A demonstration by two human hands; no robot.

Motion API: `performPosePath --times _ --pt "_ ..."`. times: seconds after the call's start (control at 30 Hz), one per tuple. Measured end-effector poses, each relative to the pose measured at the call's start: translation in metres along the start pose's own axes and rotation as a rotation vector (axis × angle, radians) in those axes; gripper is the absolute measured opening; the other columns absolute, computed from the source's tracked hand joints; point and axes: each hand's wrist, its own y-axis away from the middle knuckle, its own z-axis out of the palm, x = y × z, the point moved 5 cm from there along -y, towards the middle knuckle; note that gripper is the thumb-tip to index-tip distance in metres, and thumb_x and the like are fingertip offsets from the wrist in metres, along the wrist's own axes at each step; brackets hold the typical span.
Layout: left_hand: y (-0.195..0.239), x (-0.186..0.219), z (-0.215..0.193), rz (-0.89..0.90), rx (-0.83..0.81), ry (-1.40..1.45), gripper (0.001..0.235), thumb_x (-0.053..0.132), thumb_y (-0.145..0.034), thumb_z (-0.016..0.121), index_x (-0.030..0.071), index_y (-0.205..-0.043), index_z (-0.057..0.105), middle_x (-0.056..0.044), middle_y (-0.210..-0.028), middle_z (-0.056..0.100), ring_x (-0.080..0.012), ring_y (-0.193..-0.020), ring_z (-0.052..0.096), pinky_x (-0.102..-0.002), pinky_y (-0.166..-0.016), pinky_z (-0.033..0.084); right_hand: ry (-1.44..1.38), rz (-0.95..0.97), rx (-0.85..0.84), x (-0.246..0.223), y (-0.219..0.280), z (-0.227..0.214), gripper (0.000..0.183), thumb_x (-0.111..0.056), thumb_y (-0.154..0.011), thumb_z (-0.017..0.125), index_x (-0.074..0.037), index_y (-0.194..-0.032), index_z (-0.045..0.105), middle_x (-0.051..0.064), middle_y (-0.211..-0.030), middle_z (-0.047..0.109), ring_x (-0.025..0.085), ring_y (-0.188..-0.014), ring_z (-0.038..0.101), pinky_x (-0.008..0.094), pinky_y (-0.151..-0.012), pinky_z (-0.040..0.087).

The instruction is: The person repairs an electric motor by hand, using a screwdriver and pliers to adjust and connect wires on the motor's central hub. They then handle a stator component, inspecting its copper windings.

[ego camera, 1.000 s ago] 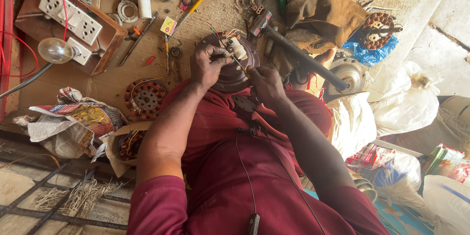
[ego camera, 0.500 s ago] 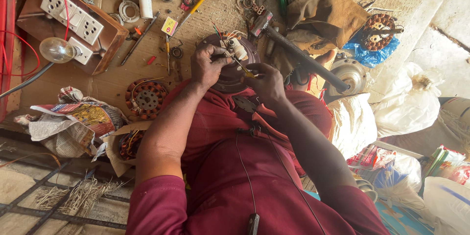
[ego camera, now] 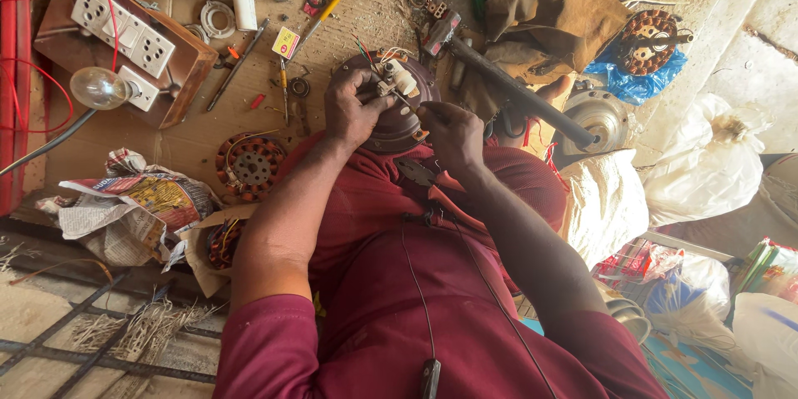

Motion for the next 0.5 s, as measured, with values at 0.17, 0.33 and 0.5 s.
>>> performPosePath --times 0.17,0.33,0.5 --pt "-0.002 0.022 0.002 0.024 0.008 -0.027 0.042 -0.006 -0.078 0.082 0.003 -0.117 0.068 -0.006 -0.110 0.073 -0.0140 -0.103 0.073 -0.030 -0.089 0.064 -0.483 0.433 -0.287 0.014 -0.006 0.011 0.030 -0.030 -0.100 0.072 -0.005 -0.115 0.078 0.008 -0.087 0.074 0.013 -0.069 0.061 0.031 -0.057 0.045" --pt "0.006 0.052 0.008 0.350 0.145 -0.568 0.041 0.005 -0.067 0.090 0.004 -0.105 0.076 -0.011 -0.103 0.076 -0.0267 -0.099 0.072 -0.041 -0.089 0.056 0.164 -0.323 0.011 -0.015 0.007 0.004 0.032 -0.022 -0.088 0.079 -0.013 -0.118 0.078 0.008 -0.097 0.079 0.016 -0.083 0.076 0.034 -0.074 0.059" --pt "0.005 0.030 0.016 0.125 0.164 -0.491 0.035 0.010 -0.081 0.081 0.004 -0.115 0.076 -0.013 -0.108 0.076 -0.0289 -0.100 0.074 -0.038 -0.089 0.057 0.413 -0.339 0.090 -0.019 0.022 0.018 0.027 -0.023 -0.095 0.072 -0.015 -0.120 0.080 0.012 -0.093 0.078 0.025 -0.077 0.073 0.040 -0.067 0.057"
